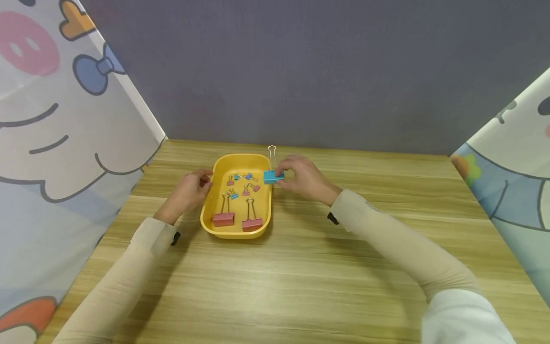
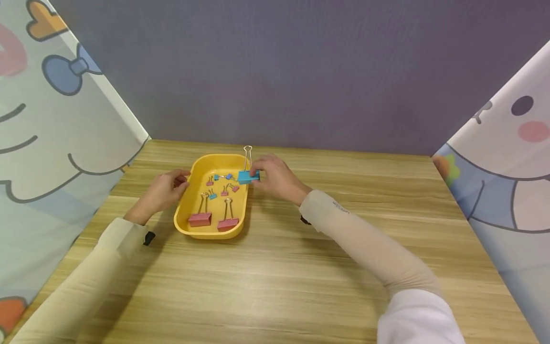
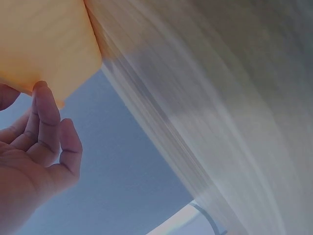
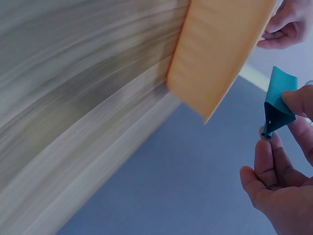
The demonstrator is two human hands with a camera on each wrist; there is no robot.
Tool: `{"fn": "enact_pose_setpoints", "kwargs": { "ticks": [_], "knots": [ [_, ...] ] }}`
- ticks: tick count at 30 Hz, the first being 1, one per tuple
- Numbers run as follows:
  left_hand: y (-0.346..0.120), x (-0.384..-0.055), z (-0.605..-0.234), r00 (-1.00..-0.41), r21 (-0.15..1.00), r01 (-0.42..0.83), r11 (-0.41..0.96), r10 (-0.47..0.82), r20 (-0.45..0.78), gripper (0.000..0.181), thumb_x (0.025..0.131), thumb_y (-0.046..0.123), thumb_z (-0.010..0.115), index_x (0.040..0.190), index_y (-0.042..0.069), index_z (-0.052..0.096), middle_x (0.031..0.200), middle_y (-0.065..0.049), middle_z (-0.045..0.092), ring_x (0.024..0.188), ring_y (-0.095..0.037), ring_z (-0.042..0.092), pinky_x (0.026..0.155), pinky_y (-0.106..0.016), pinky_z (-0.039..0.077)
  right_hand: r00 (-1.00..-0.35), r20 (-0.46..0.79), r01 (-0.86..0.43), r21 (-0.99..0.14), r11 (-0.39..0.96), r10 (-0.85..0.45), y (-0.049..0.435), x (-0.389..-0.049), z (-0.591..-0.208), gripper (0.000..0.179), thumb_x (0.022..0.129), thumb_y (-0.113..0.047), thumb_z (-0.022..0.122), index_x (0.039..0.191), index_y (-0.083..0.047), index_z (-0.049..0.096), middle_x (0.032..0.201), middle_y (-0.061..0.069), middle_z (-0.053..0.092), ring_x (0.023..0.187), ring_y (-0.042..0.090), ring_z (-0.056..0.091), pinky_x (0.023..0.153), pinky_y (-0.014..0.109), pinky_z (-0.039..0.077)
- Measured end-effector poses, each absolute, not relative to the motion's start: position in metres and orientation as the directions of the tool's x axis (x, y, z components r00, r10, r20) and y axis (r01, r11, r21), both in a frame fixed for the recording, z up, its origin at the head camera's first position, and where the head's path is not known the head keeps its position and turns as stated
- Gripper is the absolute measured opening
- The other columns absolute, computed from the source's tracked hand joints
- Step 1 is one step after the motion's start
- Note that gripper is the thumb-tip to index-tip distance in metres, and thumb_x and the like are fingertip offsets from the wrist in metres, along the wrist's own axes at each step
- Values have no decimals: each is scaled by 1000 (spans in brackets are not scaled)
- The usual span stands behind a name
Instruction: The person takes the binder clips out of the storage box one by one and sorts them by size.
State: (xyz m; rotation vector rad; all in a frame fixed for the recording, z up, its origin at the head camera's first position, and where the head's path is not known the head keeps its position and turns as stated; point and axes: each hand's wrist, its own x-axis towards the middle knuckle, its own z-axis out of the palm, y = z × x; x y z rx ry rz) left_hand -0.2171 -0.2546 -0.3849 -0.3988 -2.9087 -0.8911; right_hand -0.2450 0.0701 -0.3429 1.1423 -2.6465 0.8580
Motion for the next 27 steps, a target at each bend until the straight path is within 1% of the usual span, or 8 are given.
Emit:
{"fn": "enact_pose_setpoints", "kwargs": {
  "ticks": [7,14,22,27],
  "knots": [
    [-255,-218,-385,-961,536,276,798,230,152,33,93,3,55,124,-9,53,96,-21,62,85,-30,59,71,-41,50,-718,373,-692,-466,550,-587,95,-248,-353,12,80,-10,76,90,-11,69,95,-2,63,93,19,55,86,37,43],
    [-255,-218,-385,-963,535,269,801,226,146,33,93,4,55,124,-9,54,95,-19,61,84,-29,59,70,-39,50,-727,392,-682,-502,531,-563,110,-254,-363,12,80,-9,76,89,-9,70,97,1,64,95,27,56,87,39,42],
    [-256,-217,-384,-962,533,272,802,230,145,33,93,4,55,123,-9,54,95,-20,61,83,-29,59,68,-39,50,-752,327,-646,-537,543,-572,118,-263,-380,10,80,-10,76,89,-10,71,97,1,65,94,24,56,85,41,44],
    [-255,-218,-384,-962,528,275,804,230,151,33,93,4,56,123,-8,54,94,-18,61,82,-28,58,68,-39,50,-775,252,-605,-561,565,-580,120,-269,-392,10,80,-9,76,89,-11,72,96,0,66,92,24,55,84,41,43]
  ]
}}
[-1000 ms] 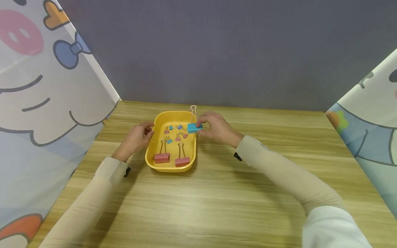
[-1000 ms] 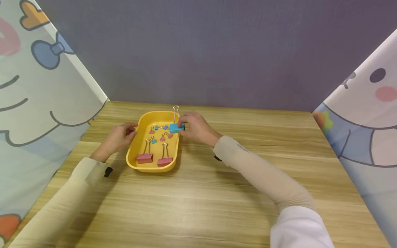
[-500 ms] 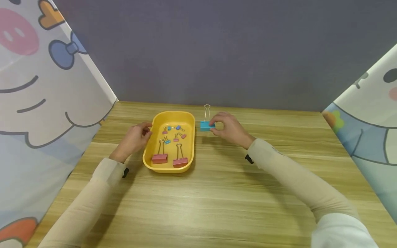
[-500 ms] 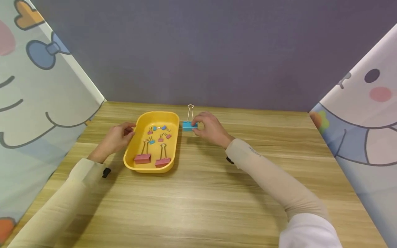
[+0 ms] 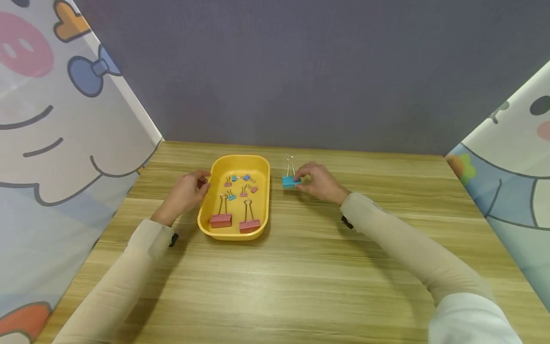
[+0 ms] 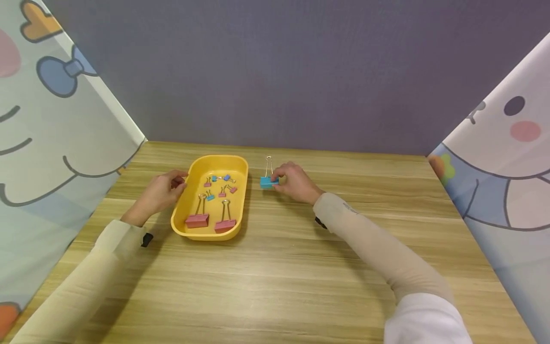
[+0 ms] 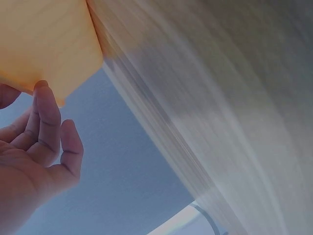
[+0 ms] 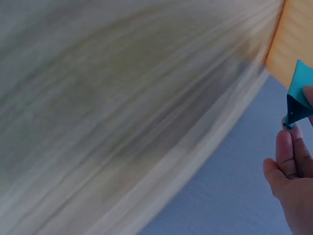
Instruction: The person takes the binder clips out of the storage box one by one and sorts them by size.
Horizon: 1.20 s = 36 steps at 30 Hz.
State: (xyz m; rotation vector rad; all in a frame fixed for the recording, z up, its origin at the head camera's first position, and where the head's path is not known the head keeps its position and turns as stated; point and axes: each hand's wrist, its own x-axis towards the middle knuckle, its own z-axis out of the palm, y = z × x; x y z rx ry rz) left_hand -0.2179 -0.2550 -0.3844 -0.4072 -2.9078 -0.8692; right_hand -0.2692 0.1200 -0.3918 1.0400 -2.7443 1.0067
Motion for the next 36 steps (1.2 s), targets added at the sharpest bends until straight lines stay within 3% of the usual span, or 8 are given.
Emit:
{"fn": "enact_pose_setpoints", "kwargs": {
  "ticks": [15,23,36],
  "knots": [
    [-254,-219,-384,-968,528,249,812,218,121,33,93,7,55,124,-7,54,95,-17,61,83,-27,58,68,-38,50,-816,66,-511,-548,662,-574,110,-280,-404,11,81,-13,75,91,-13,73,94,-1,65,89,17,56,81,34,47],
    [-253,-217,-382,-971,527,238,816,209,114,35,92,7,57,125,-6,54,94,-17,62,82,-28,58,68,-38,49,-811,32,-489,-584,648,-584,109,-289,-409,7,83,-12,73,90,-11,71,91,0,66,83,14,62,74,30,51],
    [-253,-217,-382,-968,523,252,814,218,128,35,92,5,58,123,-9,54,94,-19,62,83,-29,59,69,-40,51,-813,-13,-466,-587,663,-582,109,-291,-407,8,84,-12,73,91,-12,70,92,0,67,88,16,62,79,33,50]
  ]
}}
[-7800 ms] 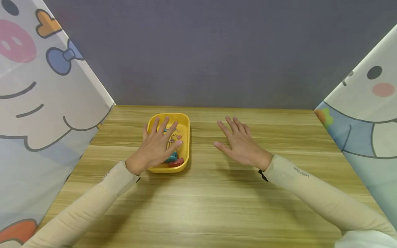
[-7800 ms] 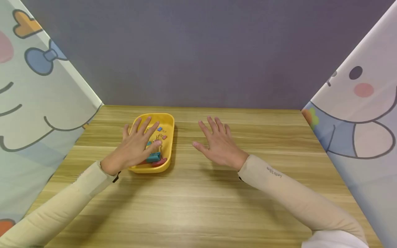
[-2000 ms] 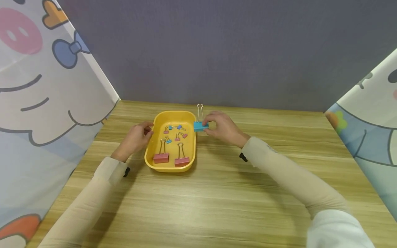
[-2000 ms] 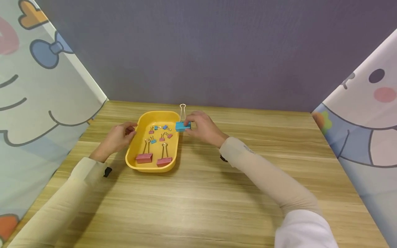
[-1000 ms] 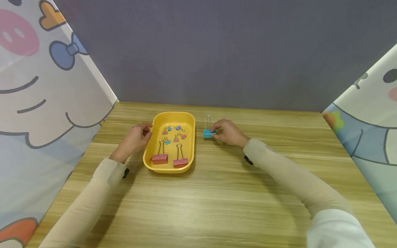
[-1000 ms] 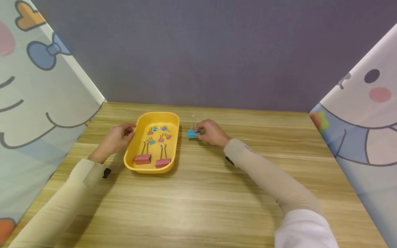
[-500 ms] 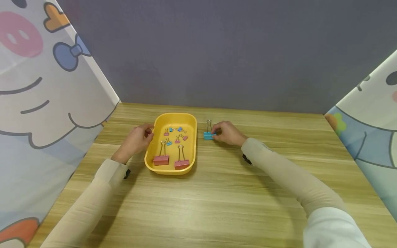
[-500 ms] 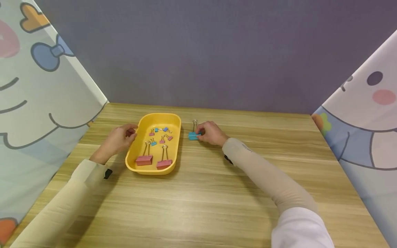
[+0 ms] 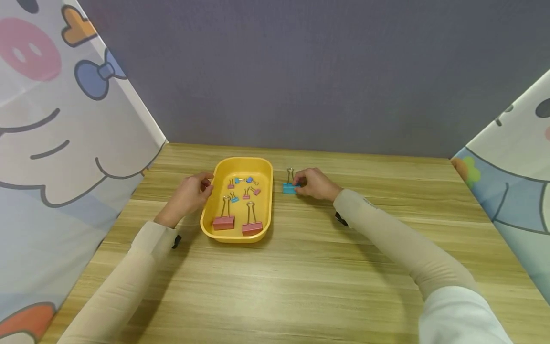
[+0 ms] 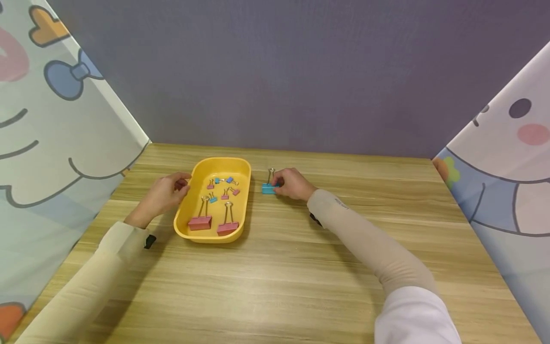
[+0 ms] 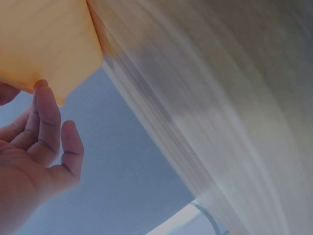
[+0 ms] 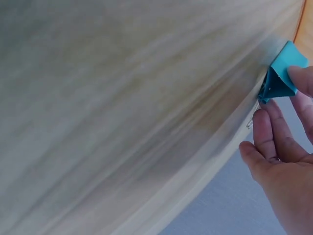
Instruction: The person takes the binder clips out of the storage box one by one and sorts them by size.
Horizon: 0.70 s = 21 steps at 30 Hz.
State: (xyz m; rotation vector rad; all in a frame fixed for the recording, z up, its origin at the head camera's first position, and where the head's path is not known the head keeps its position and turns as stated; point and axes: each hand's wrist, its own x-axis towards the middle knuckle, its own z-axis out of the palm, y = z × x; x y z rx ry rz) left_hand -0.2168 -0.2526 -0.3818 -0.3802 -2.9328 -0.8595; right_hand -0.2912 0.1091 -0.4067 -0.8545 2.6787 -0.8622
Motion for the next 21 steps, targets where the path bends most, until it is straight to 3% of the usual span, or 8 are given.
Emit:
{"fn": "enact_pose_setpoints", "kwargs": {
  "ticks": [10,21],
  "knots": [
    [-253,-216,-383,-970,523,244,817,210,124,35,91,5,58,123,-8,54,94,-19,62,83,-29,59,70,-40,50,-810,11,-487,-568,663,-586,116,-289,-399,18,83,-16,74,100,-12,69,104,1,62,101,22,55,88,41,45],
    [-252,-217,-384,-966,515,259,817,215,144,33,90,4,58,121,-8,55,90,-18,62,78,-27,58,68,-39,50,-772,149,-577,-574,581,-618,114,-283,-373,23,83,-11,73,105,-4,68,106,4,62,104,32,55,92,46,42]
  ]
}}
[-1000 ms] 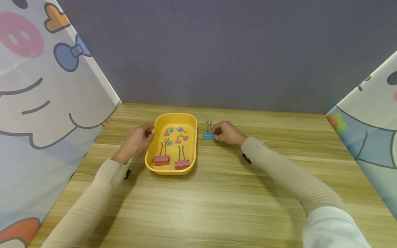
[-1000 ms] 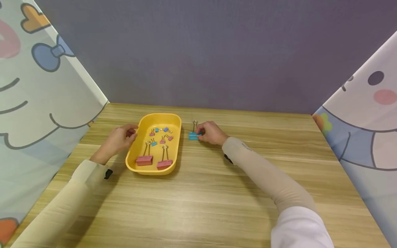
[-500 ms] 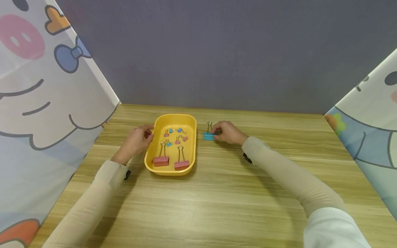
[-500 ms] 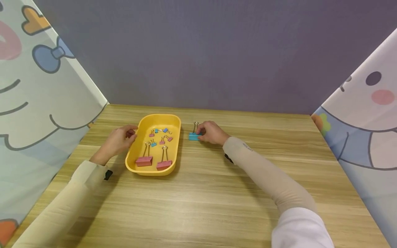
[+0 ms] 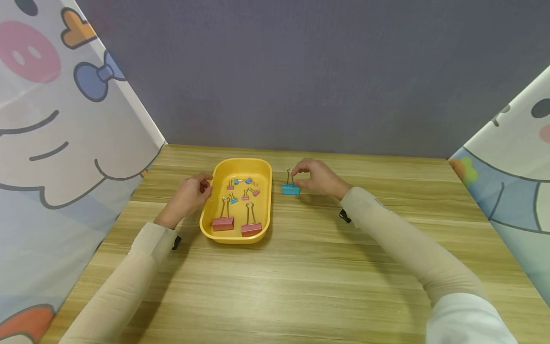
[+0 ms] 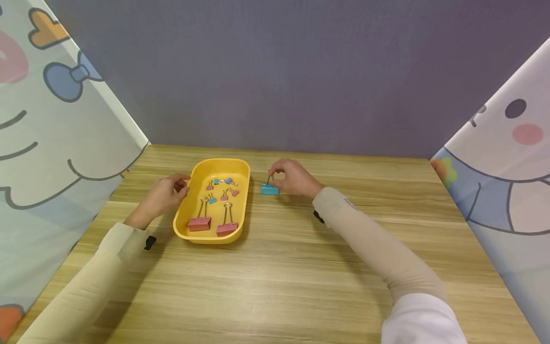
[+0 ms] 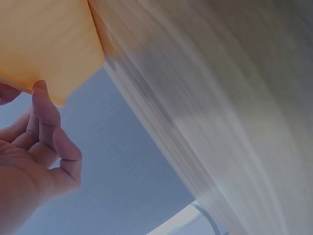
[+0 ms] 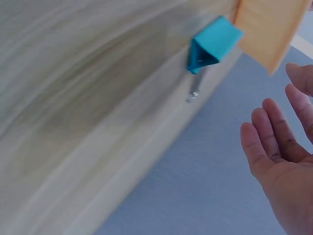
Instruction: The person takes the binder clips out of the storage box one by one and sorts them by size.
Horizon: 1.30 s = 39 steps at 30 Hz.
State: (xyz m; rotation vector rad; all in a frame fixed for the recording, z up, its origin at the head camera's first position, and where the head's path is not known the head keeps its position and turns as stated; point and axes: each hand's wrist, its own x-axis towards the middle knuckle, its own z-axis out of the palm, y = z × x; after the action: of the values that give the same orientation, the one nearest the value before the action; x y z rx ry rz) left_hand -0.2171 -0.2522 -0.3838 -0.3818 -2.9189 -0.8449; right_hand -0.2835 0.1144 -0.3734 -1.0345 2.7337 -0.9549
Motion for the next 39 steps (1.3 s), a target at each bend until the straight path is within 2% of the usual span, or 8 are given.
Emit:
{"fn": "enact_pose_setpoints", "kwargs": {
  "ticks": [10,16,22,30,39],
  "knots": [
    [-253,-216,-385,-970,515,245,822,201,139,34,91,4,58,122,-8,54,91,-18,61,78,-27,58,68,-38,50,-705,239,-664,-554,503,-667,95,-264,-351,14,88,-16,67,101,-10,68,101,4,63,97,27,58,87,44,46],
    [-253,-217,-385,-969,518,246,819,201,142,34,91,4,58,122,-8,54,89,-16,61,75,-25,56,65,-36,48,-665,252,-704,-525,478,-703,77,-252,-344,17,87,-15,68,103,-8,69,101,-1,63,91,24,56,79,41,47],
    [-253,-218,-386,-968,526,249,813,201,149,34,90,4,58,122,-8,54,88,-16,62,73,-25,55,64,-35,47,-625,246,-726,-531,437,-740,60,-242,-341,16,87,-17,69,102,-12,69,102,0,63,92,14,53,81,40,46],
    [-251,-216,-385,-968,527,251,812,195,160,34,90,5,57,122,-8,54,87,-15,61,72,-24,55,64,-36,47,-575,306,-761,-541,359,-759,45,-237,-341,14,86,-15,71,99,-11,70,100,3,65,87,13,54,80,42,47],
    [-251,-216,-387,-967,523,253,814,194,167,34,91,6,56,122,-7,54,87,-15,62,71,-24,55,63,-35,47,-548,227,-769,-514,379,-805,22,-230,-345,14,88,-18,67,101,-14,69,98,-3,62,88,10,53,80,31,45]
  ]
}}
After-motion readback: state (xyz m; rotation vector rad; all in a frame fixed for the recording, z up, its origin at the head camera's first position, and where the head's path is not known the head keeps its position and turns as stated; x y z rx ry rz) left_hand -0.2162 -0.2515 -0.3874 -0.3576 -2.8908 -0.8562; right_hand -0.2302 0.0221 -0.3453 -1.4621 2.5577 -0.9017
